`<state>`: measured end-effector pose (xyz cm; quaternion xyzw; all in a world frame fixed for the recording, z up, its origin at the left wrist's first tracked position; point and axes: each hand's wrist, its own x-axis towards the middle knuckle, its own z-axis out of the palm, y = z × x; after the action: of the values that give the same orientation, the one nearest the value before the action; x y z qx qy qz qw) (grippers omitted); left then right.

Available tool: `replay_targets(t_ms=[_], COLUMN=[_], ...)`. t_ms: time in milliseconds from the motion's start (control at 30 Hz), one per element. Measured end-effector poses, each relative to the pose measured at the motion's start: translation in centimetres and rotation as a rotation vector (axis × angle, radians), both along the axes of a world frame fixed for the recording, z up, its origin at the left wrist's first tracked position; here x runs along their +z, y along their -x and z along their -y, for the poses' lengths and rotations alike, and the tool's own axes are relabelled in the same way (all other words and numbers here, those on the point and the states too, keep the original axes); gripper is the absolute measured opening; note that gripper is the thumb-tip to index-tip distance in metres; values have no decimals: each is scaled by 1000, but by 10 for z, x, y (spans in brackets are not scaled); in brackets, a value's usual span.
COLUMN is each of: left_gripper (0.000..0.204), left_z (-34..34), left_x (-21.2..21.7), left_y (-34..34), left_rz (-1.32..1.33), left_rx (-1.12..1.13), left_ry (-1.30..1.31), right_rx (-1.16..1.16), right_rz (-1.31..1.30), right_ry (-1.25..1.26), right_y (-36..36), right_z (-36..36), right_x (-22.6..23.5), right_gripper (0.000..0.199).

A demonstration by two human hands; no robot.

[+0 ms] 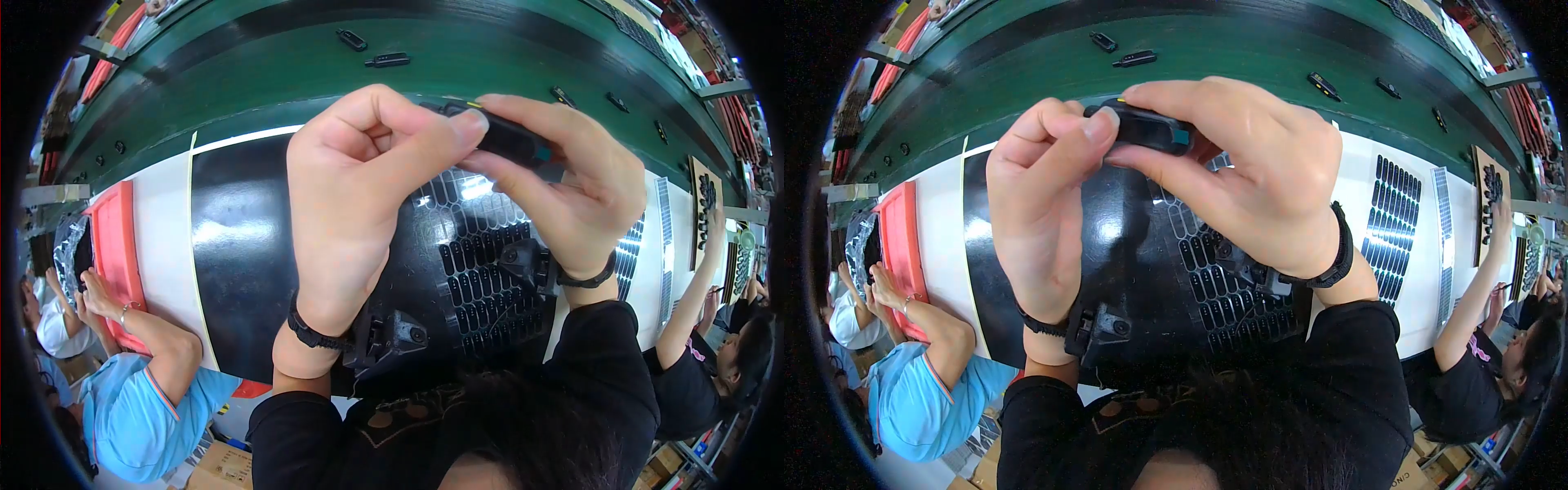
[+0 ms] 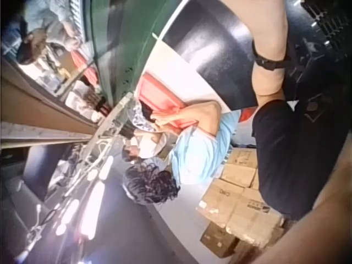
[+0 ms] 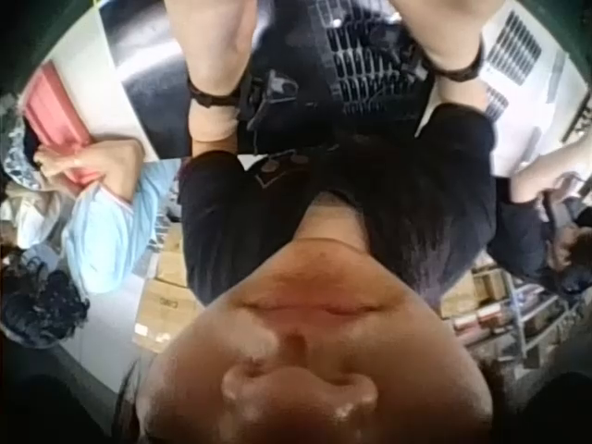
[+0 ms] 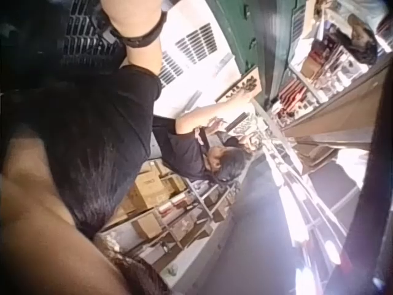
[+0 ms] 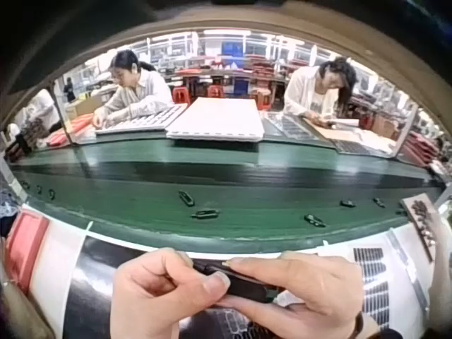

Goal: The person picks up a small electronic device and a screen protector, peels the backing off, and presses the protector onto the device screen. After smoothing it by hand, they place the finished unit onto a conveyor belt and repeat the process.

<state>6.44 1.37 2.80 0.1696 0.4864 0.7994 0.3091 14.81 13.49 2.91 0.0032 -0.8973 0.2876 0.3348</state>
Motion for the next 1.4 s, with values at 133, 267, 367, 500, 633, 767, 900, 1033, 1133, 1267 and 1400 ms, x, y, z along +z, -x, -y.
replay_targets(t_ms=[133, 267, 367, 500, 633, 767, 900, 1033, 1133, 1267, 1400], left_gripper=[13, 13, 11, 11, 8, 10, 11, 19, 22, 25, 26], left_z=[0, 1, -1, 2, 2, -2, -1, -7, -16, -11, -14], left_x=[-1, -2, -4, -1, -15, -18, -30, -39, -43, -49, -62], left_y=[-1, -2, -5, -3, 21, 26, 29, 32, 26, 20, 3], left_rz=[-36, -86, -115, -353, -729, -230, -353, -465, -777, -1004, -1098], left_rx=[0, -11, 3, 0, -88, -203, -118, -96, 52, 51, -205], left_ry=[8, 36, 10, 293, 613, 140, 138, 294, 608, 774, 735], right_rx=[-16, -25, -26, -23, 23, 168, 130, 114, -10, -153, -33], right_rz=[10, 7, 28, 56, 59, 101, 216, 383, 263, 114, 285], right_ry=[26, -6, -8, -18, 85, 193, 367, 433, 308, -135, -271], right_y=[-1, -4, -7, -11, -3, 4, 9, 17, 29, 38, 24], right_z=[2, 2, 2, 1, -6, -9, -7, -21, -51, -57, -67], right_x=[2, 5, 5, 6, -5, -3, -13, -23, -43, -48, -72], right_gripper=[32, 31, 31, 33, 31, 24, 20, 19, 25, 34, 43])
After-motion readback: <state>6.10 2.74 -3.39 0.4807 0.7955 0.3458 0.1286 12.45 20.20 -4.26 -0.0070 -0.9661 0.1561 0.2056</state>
